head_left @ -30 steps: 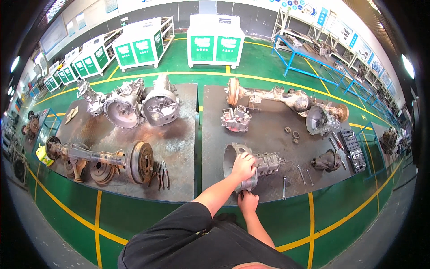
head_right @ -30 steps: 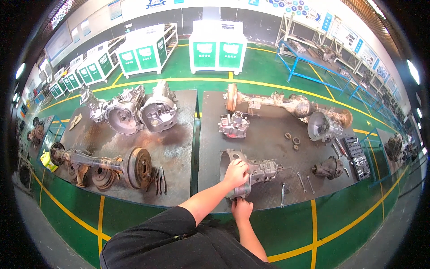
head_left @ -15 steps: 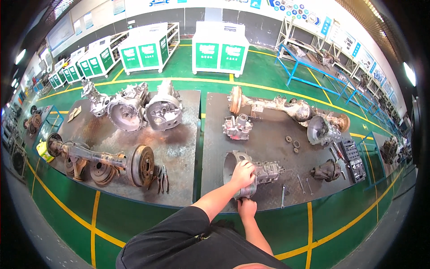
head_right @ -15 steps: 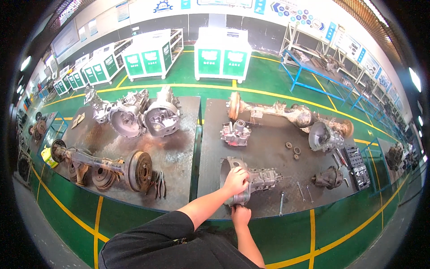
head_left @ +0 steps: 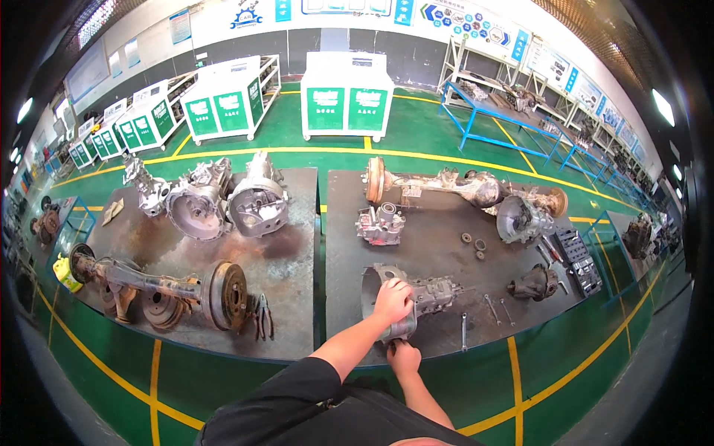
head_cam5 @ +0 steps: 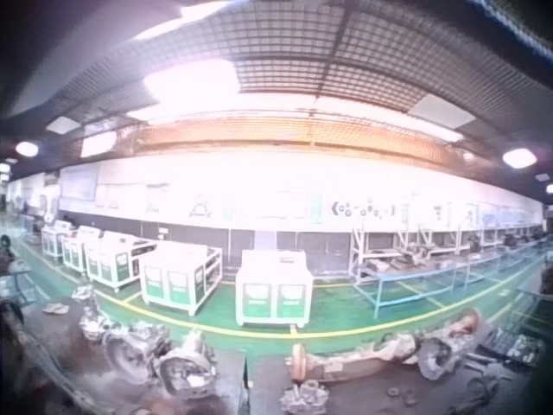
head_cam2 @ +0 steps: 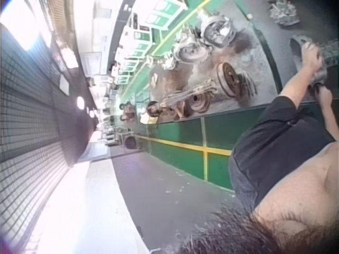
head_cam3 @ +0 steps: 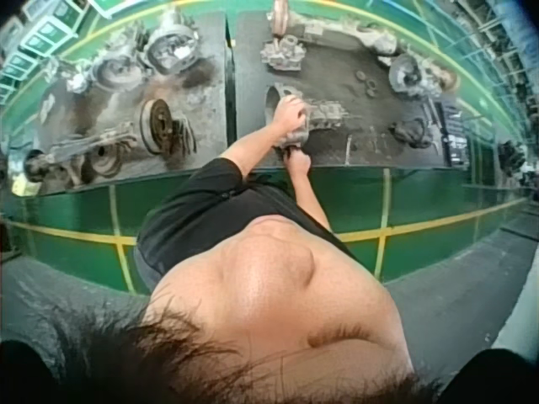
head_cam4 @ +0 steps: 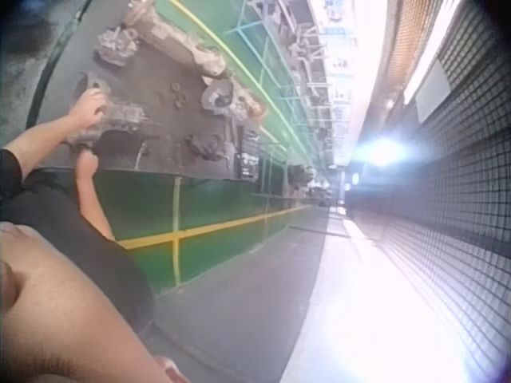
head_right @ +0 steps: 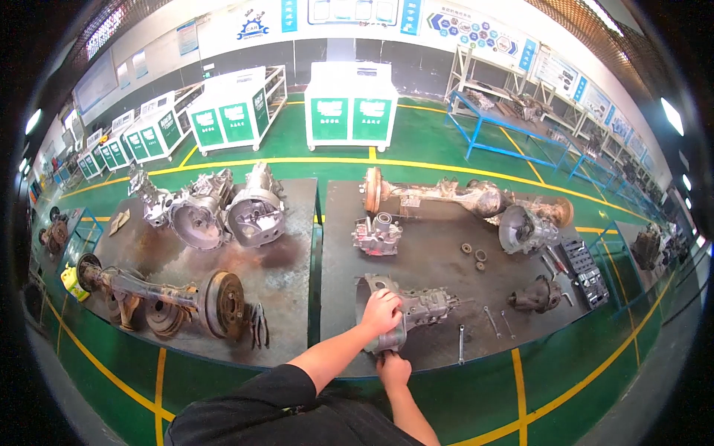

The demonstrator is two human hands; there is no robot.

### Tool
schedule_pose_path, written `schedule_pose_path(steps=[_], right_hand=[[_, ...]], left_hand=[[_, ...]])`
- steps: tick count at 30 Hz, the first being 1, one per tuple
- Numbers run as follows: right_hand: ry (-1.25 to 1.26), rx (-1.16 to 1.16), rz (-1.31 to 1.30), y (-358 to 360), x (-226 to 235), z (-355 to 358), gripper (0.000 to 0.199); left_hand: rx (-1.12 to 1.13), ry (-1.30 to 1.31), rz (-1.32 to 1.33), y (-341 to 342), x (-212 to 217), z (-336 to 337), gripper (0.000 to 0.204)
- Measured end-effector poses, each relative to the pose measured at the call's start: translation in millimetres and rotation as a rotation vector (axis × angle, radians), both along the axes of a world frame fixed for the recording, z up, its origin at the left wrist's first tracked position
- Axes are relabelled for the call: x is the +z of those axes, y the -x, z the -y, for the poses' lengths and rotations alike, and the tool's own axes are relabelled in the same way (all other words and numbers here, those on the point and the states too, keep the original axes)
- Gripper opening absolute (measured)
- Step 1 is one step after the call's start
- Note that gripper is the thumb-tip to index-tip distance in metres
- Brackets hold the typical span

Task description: Disassemble a vehicle transmission component on a workbench.

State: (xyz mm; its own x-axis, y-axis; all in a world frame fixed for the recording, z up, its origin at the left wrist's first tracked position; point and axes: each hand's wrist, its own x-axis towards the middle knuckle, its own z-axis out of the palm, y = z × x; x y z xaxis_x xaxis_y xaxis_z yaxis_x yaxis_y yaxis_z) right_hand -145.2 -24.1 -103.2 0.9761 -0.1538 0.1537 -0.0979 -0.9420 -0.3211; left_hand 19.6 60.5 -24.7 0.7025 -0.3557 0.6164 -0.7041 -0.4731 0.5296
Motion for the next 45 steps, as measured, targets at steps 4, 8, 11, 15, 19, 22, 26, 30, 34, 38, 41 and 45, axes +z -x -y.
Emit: schedule_pose_path(steps=[4,8,11,15,19,22,26,30,34,38,41,45], right_hand=[[-0.062,-0.006,-0.005,-4.2,6.5,4.6,0.019],[-0.012,0.027,0.006,-4.5,-3.3,8.1,0.020],[-0.057,-0.017,0.044,-0.2,7.0,2.1,0.018],[-0.106,-0.049,-0.040,-4.5,17.2,2.2,0.019],[-0.139,-0.060,0.082,-1.0,-4.4,-0.3,0.023],[-0.178,-0.117,0.009,5.2,16.3,-3.6,0.023],[-0.134,-0.079,0.003,2.0,1.9,2.9,0.019],[-0.158,-0.063,0.099,4.4,-1.1,-3.4,0.018],[-0.151,-0.123,-0.026,2.1,17.7,-7.0,0.025],[-0.129,-0.050,0.015,-2.8,-6.6,1.4,0.020],[-0.133,-0.102,0.007,1.4,6.2,-2.2,0.022],[-0.128,-0.102,-0.024,1.6,-0.1,2.5,0.022]], left_hand=[[-0.010,0.005,-0.009,0.3,-0.3,1.1,0.013],[-0.022,0.013,-0.013,-1.2,-1.0,-0.1,0.013],[-0.014,-0.001,-0.023,-0.1,0.2,1.4,0.013],[-0.017,0.001,-0.013,-2.5,-0.7,2.2,0.013],[-0.007,-0.005,-0.004,-1.6,-0.3,1.5,0.013],[-0.002,-0.004,0.005,0.0,-2.4,0.3,0.013],[-0.031,0.001,-0.027,2.8,1.3,1.6,0.014],[-0.022,0.010,-0.005,4.6,0.5,2.0,0.014],[-0.013,-0.008,0.007,0.4,-2.4,2.0,0.013],[-0.022,-0.033,-0.017,-4.2,1.2,4.1,0.013],[0.007,-0.031,0.019,-5.3,-2.9,3.5,0.015],[-0.031,-0.019,-0.021,-1.6,1.5,7.0,0.017]])
